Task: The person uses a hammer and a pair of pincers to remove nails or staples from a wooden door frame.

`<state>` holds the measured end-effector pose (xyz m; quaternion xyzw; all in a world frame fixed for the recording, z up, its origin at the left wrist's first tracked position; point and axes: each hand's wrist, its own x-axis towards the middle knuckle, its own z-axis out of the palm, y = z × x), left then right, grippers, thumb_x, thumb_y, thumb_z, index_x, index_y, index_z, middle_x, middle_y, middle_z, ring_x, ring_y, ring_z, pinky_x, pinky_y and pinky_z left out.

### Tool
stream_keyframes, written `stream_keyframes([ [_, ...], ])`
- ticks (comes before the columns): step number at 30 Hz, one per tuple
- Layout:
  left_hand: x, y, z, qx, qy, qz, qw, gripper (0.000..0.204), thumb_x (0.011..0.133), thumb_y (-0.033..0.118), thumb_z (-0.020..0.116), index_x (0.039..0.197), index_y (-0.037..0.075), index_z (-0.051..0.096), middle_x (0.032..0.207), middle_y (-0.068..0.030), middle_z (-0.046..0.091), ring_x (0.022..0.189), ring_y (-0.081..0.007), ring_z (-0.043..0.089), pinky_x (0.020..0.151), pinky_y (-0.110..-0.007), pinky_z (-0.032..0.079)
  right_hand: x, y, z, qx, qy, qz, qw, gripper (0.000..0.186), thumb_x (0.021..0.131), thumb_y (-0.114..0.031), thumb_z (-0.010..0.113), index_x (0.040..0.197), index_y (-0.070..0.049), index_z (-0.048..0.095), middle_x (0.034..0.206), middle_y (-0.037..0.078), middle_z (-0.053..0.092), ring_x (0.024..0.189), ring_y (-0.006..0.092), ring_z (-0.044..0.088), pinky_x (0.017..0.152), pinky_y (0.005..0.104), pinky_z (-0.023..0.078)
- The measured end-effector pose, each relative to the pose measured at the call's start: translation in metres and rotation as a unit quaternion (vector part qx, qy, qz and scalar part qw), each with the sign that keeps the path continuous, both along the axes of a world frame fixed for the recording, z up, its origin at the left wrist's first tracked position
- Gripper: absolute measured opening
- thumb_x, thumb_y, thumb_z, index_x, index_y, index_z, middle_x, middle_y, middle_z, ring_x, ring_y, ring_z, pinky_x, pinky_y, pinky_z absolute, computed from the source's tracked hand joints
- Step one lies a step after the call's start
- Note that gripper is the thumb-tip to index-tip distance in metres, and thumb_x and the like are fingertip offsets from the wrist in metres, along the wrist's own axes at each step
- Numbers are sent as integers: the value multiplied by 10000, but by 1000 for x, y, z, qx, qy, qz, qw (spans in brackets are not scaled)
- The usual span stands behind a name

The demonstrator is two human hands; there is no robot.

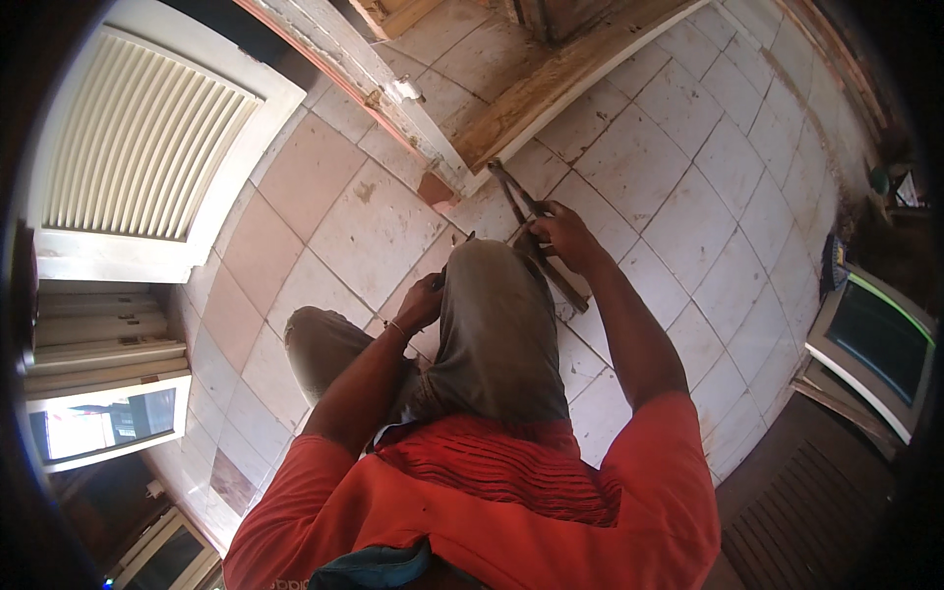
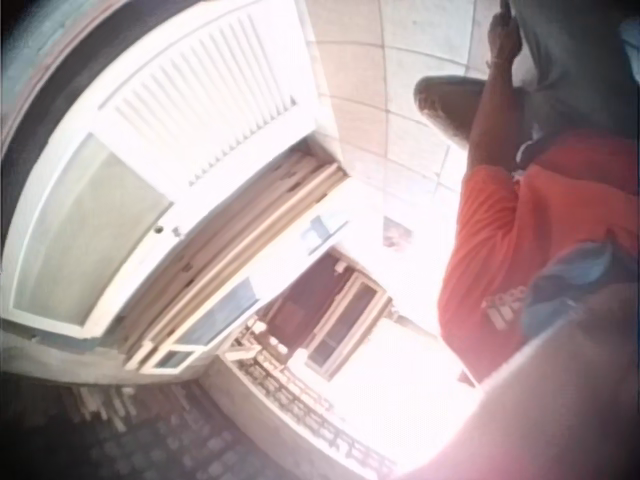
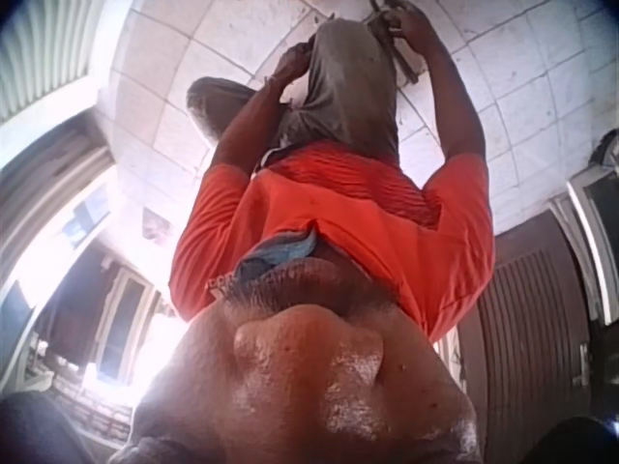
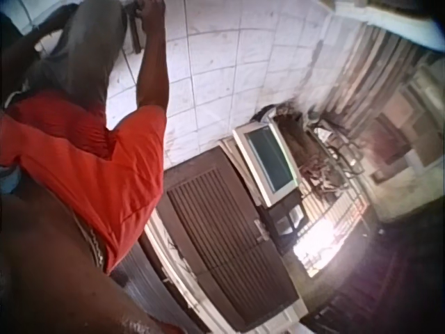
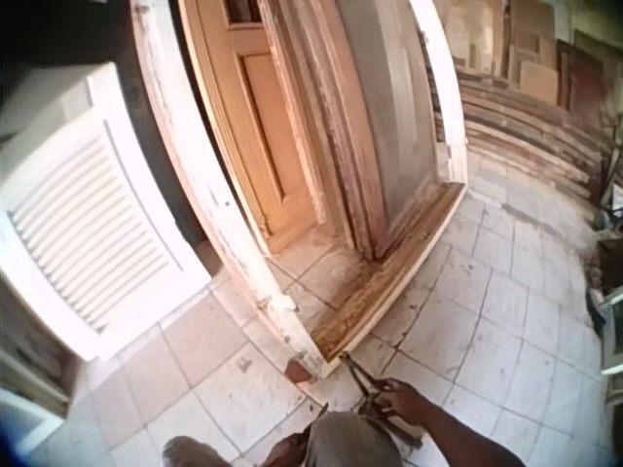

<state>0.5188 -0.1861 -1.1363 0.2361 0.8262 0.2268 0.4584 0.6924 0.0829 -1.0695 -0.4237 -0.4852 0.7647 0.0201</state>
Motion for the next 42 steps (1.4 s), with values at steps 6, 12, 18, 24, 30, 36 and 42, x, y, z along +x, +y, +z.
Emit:
stream_keyframes([
  [6,-16,-17,-4,-9,5,-24,1000,468,909,428,622,1162,35,644,1054,-238,700,1015,-403,662,869,-474,503,-36,-4,15,-11,-26,87,996,374,896,-134,590,1257,-60,532,970,64,670,833,159,675,640,330,548],
  [12,-25,-31,-2,25,11,2,1000,481,905,436,629,1163,31,643,1060,-247,695,1017,-404,659,865,-475,499,-45,-10,22,25,-57,92,994,416,880,-156,610,1280,-78,530,985,64,672,803,164,676,608,339,546],
  [18,-31,-48,6,21,15,11,1000,498,902,440,635,1184,29,639,1061,-244,697,1032,-401,660,874,-472,498,-48,-13,24,32,-55,98,993,414,872,-164,606,1274,-89,541,969,71,659,791,179,667,622,347,552],
  [24,-35,-59,14,20,20,22,999,489,899,430,643,1174,25,645,1044,-242,701,1017,-391,668,873,-464,498,-55,-11,31,128,-101,130,978,389,838,-153,610,1221,-84,611,863,77,603,689,164,589,581,331,512],
  [30,-40,-66,18,21,21,22,999,469,894,415,646,1153,24,651,1031,-237,703,993,-384,674,854,-462,500,-58,-5,28,187,-88,203,957,409,851,-108,573,1256,-93,626,817,38,598,629,128,558,530,319,512],
  [36,-39,-58,20,44,28,20,998,458,888,413,647,1124,21,651,1008,-241,701,977,-395,671,842,-474,500,-61,0,12,112,-138,217,960,448,913,-141,595,1359,-121,558,771,28,580,588,112,534,501,291,489],
  [42,-36,-59,21,70,52,26,996,441,884,404,649,1110,25,652,1002,-242,698,980,-404,667,849,-481,500,-55,-9,-22,337,-99,267,897,435,926,-170,573,1336,-29,543,947,165,684,822,315,678,771,401,541],
])
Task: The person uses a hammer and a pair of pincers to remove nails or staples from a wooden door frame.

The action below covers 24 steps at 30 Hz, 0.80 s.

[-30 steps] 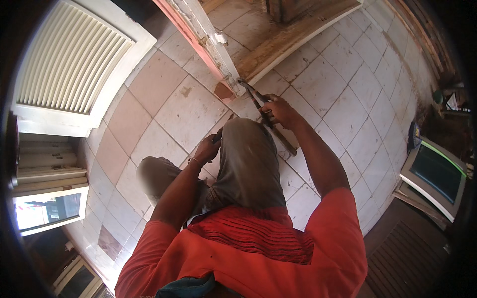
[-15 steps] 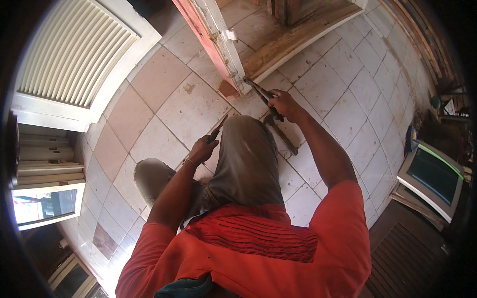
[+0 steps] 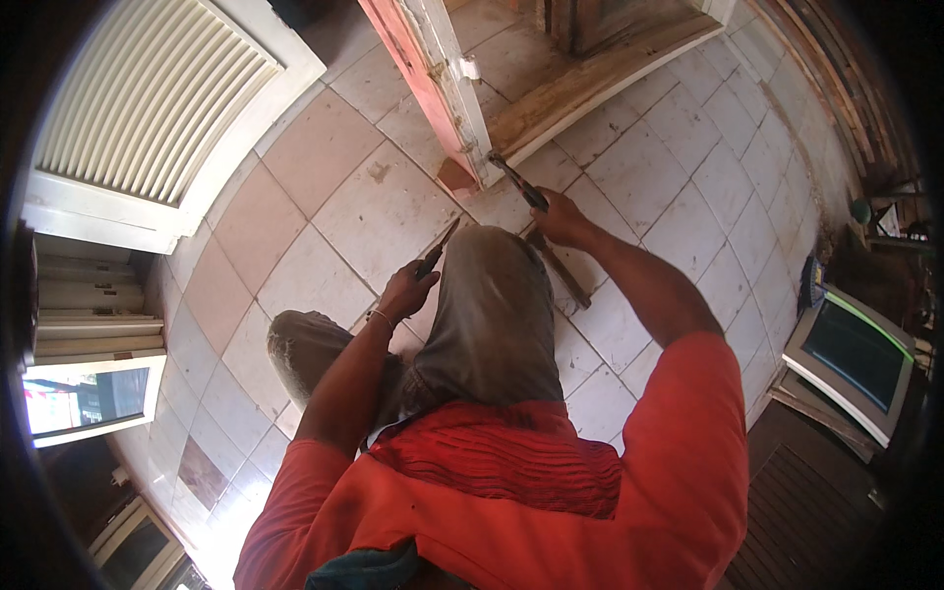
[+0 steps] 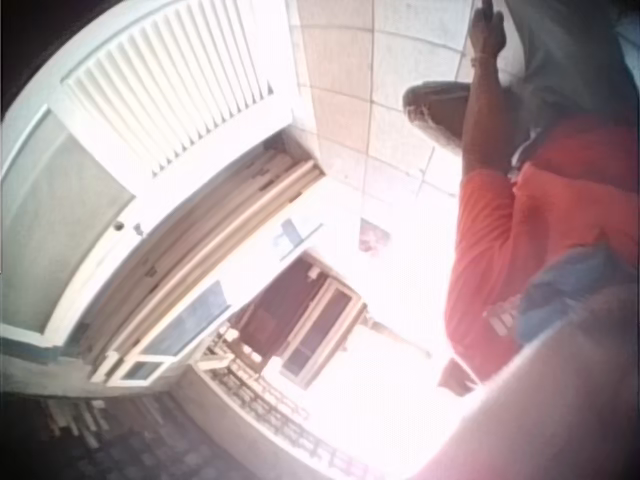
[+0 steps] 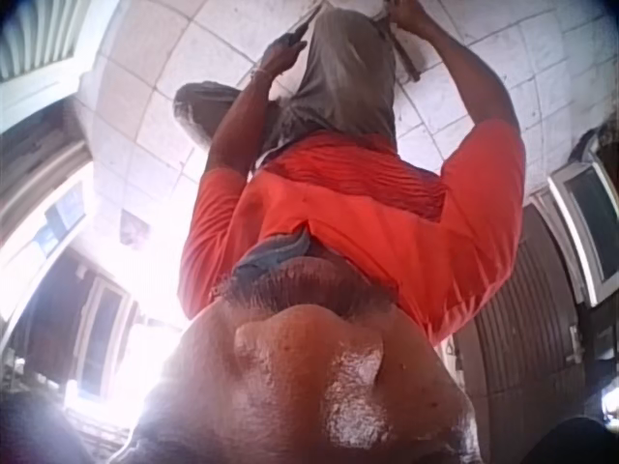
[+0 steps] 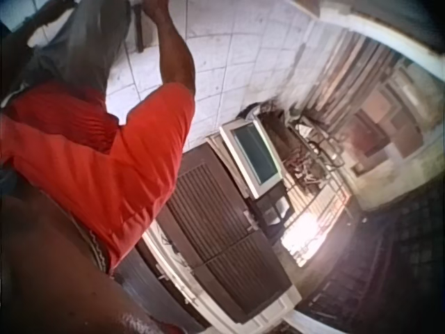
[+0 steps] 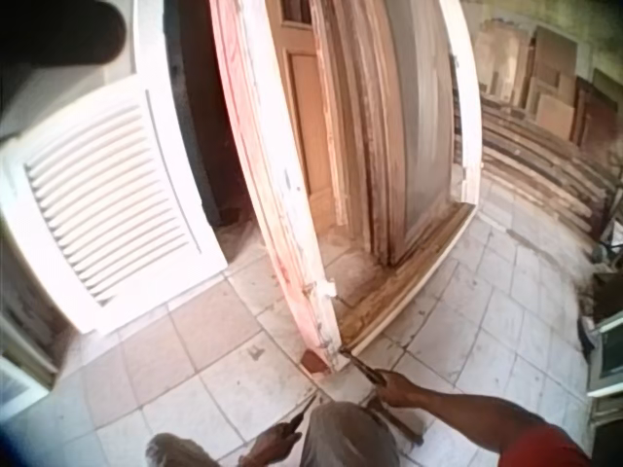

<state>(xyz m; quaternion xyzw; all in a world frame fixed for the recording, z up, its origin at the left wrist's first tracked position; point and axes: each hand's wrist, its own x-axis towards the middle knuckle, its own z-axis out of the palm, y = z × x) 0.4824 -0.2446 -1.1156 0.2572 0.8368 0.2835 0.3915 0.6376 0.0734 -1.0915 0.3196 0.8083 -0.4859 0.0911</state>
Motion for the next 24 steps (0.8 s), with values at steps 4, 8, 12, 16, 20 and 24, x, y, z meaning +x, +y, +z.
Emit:
stream_keyframes([
  [4,-1,2,7,0,20,5,1000,473,885,404,645,1172,27,642,1037,-252,698,1008,-412,663,874,-480,502,29,-11,-77,190,155,-27,969,453,924,-204,580,1342,-36,535,1042,254,691,977,428,684,876,478,531],
  [8,-2,-3,10,-34,-19,14,999,519,888,419,638,1227,26,623,1088,-270,690,1047,-421,658,899,-482,501,21,-26,-63,113,35,-89,989,512,924,-243,597,1389,-52,505,1050,274,688,1028,442,668,893,478,530],
  [12,-1,-1,-2,-3,-1,14,1000,535,889,422,644,1238,16,620,1068,-259,697,1015,-401,669,876,-477,505,24,1,-40,136,38,-9,990,458,947,-248,587,1338,-19,522,1012,238,701,976,414,684,846,470,543],
  [16,1,3,6,-25,-28,13,999,498,886,412,637,1196,23,630,1064,-258,694,1021,-434,655,883,-496,501,-11,17,14,-79,-148,-21,986,374,950,-293,623,1201,-17,611,822,133,682,693,264,696,627,418,558],
  [20,6,-5,3,-45,-16,7,999,479,901,407,616,1186,22,630,1090,-262,683,1054,-425,645,901,-491,495,3,-28,-50,-283,-5,-180,942,405,925,-424,663,980,-23,669,737,107,665,582,199,631,530,378,509],
  [24,9,-15,9,-58,-39,17,997,485,913,381,602,1256,38,614,1157,-261,671,1100,-420,634,930,-479,495,2,-77,-169,44,-10,-199,979,449,925,-417,656,1052,11,703,867,194,712,840,352,710,745,430,536],
])
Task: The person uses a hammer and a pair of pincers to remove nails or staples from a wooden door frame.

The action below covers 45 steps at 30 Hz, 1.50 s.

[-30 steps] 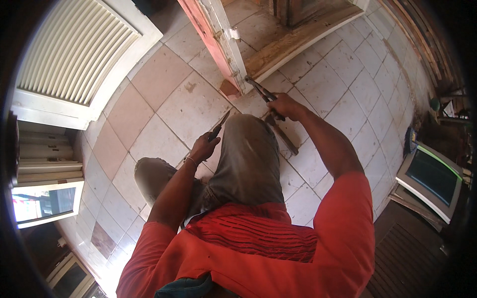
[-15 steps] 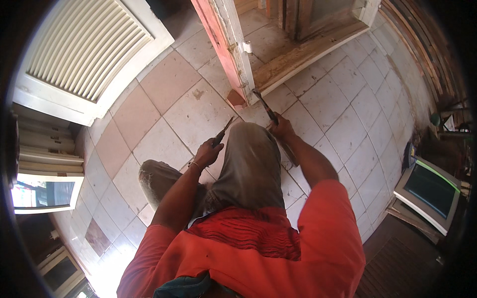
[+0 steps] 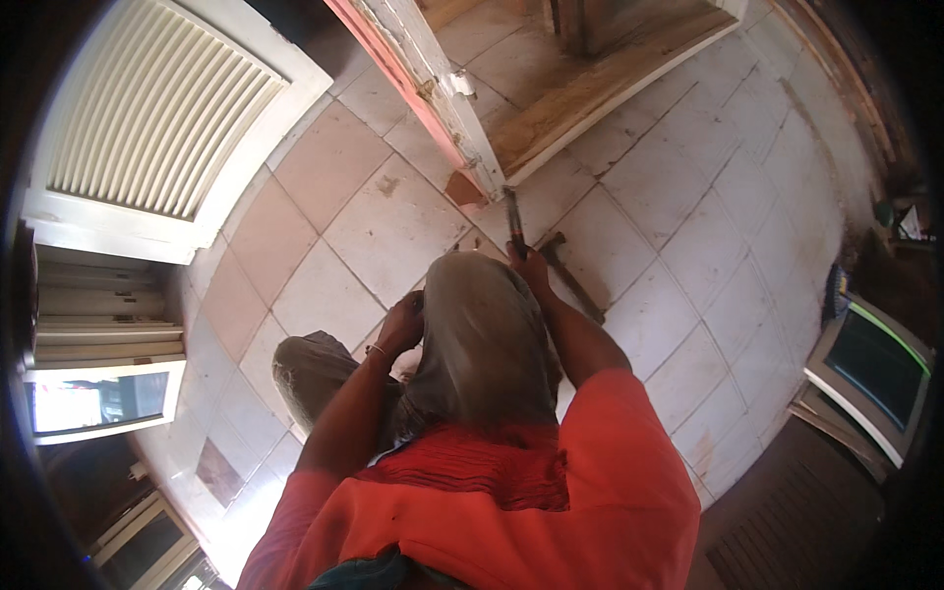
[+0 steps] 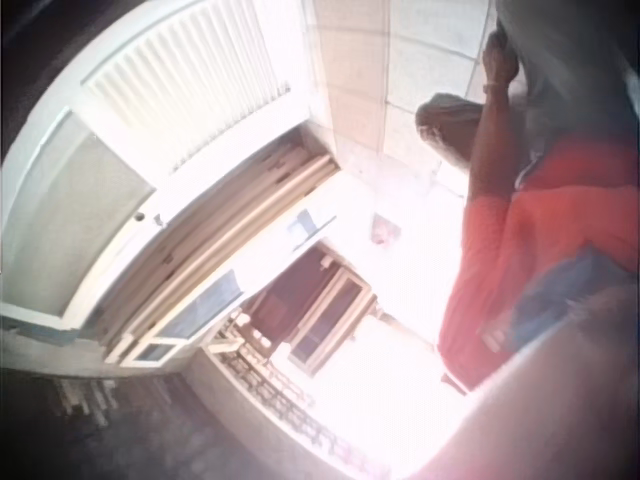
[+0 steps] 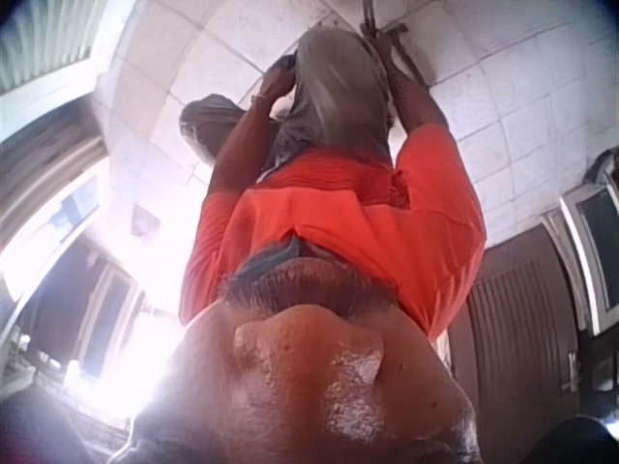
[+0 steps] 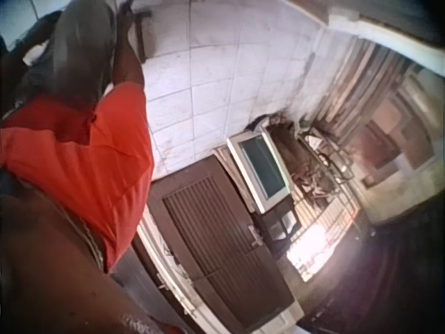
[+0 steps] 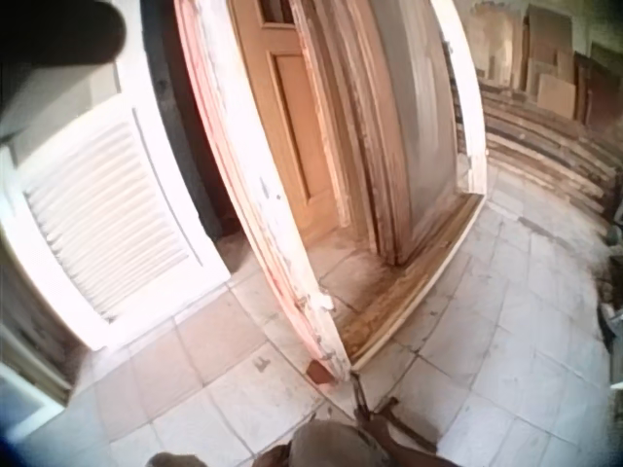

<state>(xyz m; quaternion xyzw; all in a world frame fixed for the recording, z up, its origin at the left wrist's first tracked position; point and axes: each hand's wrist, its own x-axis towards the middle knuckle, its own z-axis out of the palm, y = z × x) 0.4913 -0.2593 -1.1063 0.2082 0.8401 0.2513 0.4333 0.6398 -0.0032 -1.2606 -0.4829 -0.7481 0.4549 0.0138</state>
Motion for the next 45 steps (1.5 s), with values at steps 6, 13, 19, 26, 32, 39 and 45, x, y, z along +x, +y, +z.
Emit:
stream_keyframes([
  [6,-2,-13,-8,36,29,29,999,478,904,350,609,1272,46,610,1158,-263,672,1096,-422,638,929,-484,498,16,-17,30,0,134,-78,988,568,880,-269,680,1399,-82,542,1145,240,667,1061,384,658,911,439,496],
  [13,-5,3,-7,19,64,-6,998,486,898,403,635,1210,30,629,1097,-264,684,1041,-434,648,872,-498,500,22,43,132,-326,162,-20,931,648,893,-96,661,1503,-167,454,1015,52,641,863,136,602,755,338,536],
  [19,-6,6,-1,24,44,15,999,511,899,426,633,1221,29,622,1081,-263,689,1031,-436,651,873,-496,501,8,79,176,-324,88,58,940,623,908,-96,653,1497,-165,462,925,25,605,780,138,587,667,343,537],
  [26,-4,-3,-1,-6,31,21,999,526,894,430,637,1244,37,617,1083,-263,691,1038,-428,653,880,-489,503,-10,106,199,-227,-13,161,960,602,894,-197,664,1469,-139,495,905,40,598,772,166,590,643,359,530],
  [32,-8,-9,-6,-24,39,17,999,552,891,429,642,1270,30,605,1126,-256,685,1069,-425,645,896,-483,503,-22,113,212,-206,-78,222,950,372,916,-254,668,1224,-61,591,837,41,612,691,149,566,574,355,501],
  [39,-8,-17,-3,-28,47,7,998,586,893,422,637,1299,3,583,1143,-267,676,1083,-419,644,919,-477,498,4,39,91,-37,98,96,990,361,977,-336,597,1236,-85,619,763,114,654,694,252,650,653,407,527],
  [45,-12,-11,-6,-19,36,-20,999,589,890,428,635,1280,-11,590,1132,-276,676,1086,-431,637,920,-479,497,2,20,48,116,94,76,986,421,981,-343,590,1310,-82,574,950,201,697,909,383,691,801,456,527],
])
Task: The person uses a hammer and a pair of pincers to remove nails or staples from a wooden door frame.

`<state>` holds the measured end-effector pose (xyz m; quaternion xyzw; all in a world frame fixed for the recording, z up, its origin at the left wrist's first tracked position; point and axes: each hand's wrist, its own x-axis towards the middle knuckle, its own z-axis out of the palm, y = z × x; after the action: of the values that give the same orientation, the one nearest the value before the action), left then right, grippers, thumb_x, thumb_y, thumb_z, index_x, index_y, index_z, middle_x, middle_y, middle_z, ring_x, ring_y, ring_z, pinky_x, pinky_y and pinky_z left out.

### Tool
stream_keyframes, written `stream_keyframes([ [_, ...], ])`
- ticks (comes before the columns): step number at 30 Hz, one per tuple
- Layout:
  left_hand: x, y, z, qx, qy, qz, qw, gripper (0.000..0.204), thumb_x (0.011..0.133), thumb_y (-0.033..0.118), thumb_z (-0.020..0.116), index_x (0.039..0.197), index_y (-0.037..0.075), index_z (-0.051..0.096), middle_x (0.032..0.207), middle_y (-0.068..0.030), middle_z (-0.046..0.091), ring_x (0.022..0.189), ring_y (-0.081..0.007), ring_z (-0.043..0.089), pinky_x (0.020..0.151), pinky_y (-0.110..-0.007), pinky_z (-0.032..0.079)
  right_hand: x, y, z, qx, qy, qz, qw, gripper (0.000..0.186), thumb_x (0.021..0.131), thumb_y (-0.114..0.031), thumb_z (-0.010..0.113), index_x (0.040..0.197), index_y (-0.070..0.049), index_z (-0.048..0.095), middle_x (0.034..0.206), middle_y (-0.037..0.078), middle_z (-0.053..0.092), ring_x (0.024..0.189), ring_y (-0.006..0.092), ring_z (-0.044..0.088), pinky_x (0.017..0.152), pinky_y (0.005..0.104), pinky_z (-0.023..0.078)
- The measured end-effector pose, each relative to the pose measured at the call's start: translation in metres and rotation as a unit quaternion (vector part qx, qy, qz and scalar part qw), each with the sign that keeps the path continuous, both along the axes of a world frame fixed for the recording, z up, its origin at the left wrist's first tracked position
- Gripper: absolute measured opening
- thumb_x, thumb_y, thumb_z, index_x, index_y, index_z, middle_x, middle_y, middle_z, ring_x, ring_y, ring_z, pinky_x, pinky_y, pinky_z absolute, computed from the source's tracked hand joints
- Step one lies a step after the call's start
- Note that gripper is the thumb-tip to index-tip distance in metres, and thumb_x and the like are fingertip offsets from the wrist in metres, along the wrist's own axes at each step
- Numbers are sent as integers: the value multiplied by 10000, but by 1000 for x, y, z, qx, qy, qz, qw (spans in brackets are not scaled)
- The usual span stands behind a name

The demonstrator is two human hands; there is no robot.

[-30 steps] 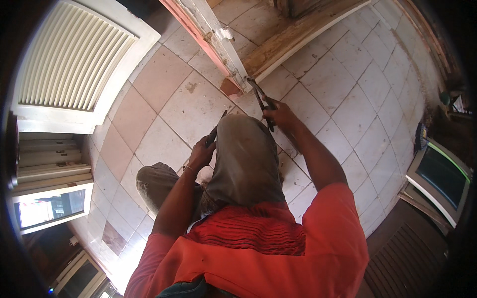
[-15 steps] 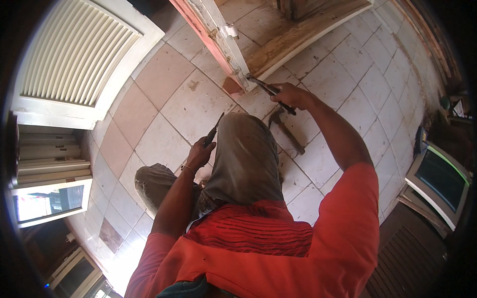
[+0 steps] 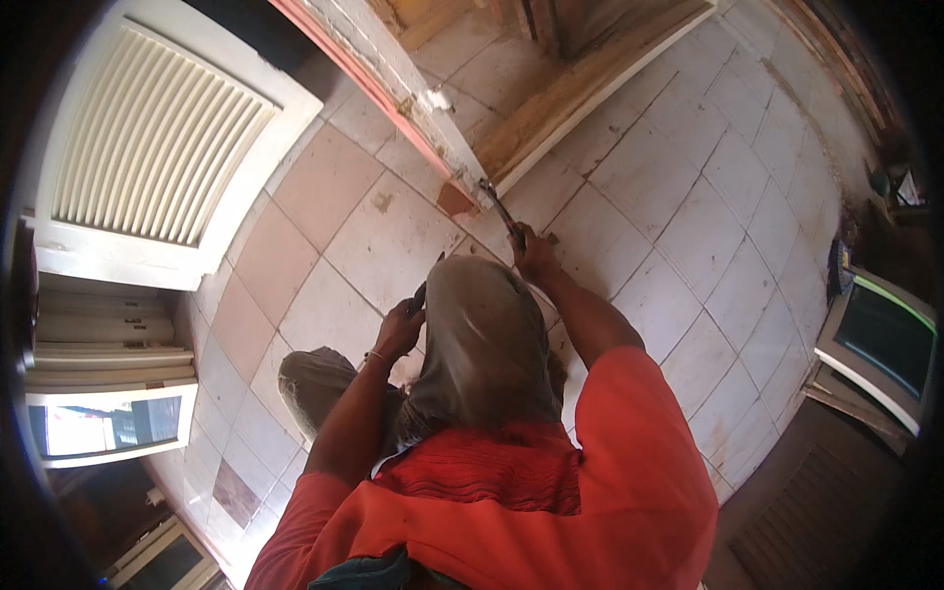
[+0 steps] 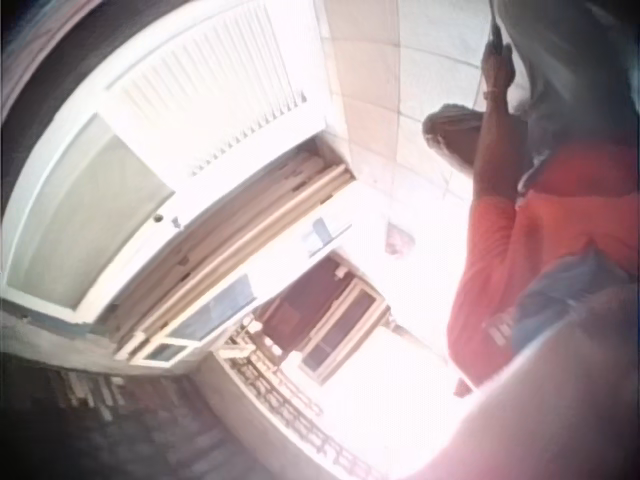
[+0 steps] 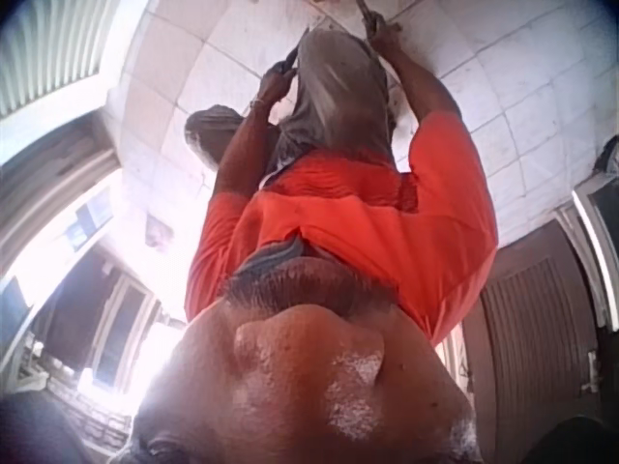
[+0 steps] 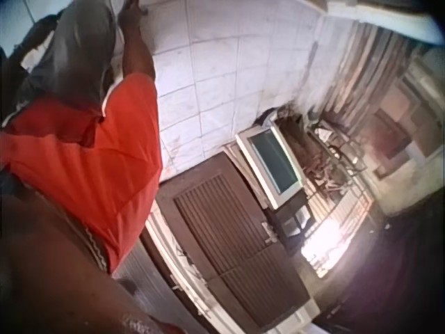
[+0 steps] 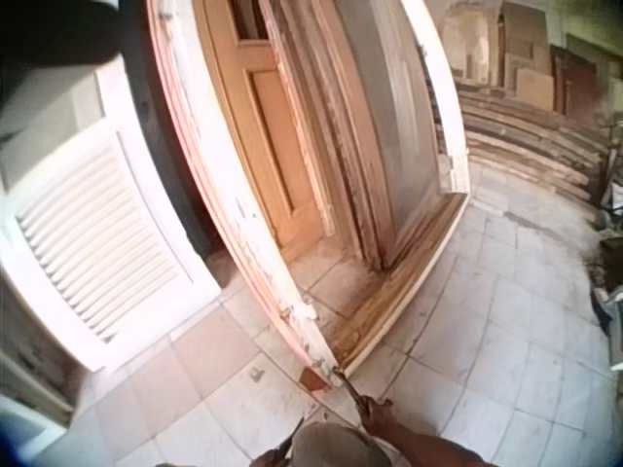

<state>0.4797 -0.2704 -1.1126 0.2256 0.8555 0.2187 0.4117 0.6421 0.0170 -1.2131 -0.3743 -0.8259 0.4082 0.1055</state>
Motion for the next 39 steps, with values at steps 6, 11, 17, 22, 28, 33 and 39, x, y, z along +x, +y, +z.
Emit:
stream_keyframes([
  [6,7,4,3,42,34,18,998,554,894,428,647,1257,10,613,1088,-263,693,1047,-425,653,895,-481,501,6,28,56,-92,-69,70,991,525,969,-340,582,1399,-53,487,1164,261,660,1100,430,634,917,480,508],
  [11,12,5,15,33,16,47,998,549,889,431,653,1248,16,617,1085,-259,691,1045,-417,655,888,-477,502,-5,66,87,-105,-104,117,982,438,964,-359,614,1288,-67,568,979,184,704,897,322,688,791,415,534],
  [17,31,0,24,19,22,58,998,519,894,420,647,1247,40,618,1095,-246,692,1050,-400,657,893,-466,503,-9,19,64,-289,-87,11,953,452,954,-454,619,930,-4,659,693,102,654,614,161,622,620,348,511],
  [22,37,-11,24,-41,-13,81,996,523,894,420,648,1253,41,620,1124,-227,690,1070,-389,650,907,-451,496,-5,4,-12,-144,42,-29,988,442,961,-455,606,952,-20,684,711,109,678,669,218,670,670,384,520],
  [28,40,-19,27,-13,30,107,994,516,890,403,657,1238,23,627,1097,-227,691,1054,-374,654,902,-455,491,-5,44,-6,-141,-92,55,984,508,954,-524,576,1190,-87,681,1044,211,716,1030,380,676,915,464,514],
  [33,48,0,38,-9,11,146,989,516,894,396,653,1234,7,628,1040,-224,698,992,-355,670,862,-448,496,-6,101,63,-55,-110,166,979,502,963,-520,553,1173,-82,679,1087,213,704,1044,371,669,922,463,513],
  [39,66,14,26,16,-7,174,985,532,903,409,645,1250,6,614,1003,-214,703,921,-356,679,814,-447,506,-17,103,77,-91,-212,195,954,526,971,-531,532,1189,-73,674,1071,221,705,1033,383,668,917,469,515],
])
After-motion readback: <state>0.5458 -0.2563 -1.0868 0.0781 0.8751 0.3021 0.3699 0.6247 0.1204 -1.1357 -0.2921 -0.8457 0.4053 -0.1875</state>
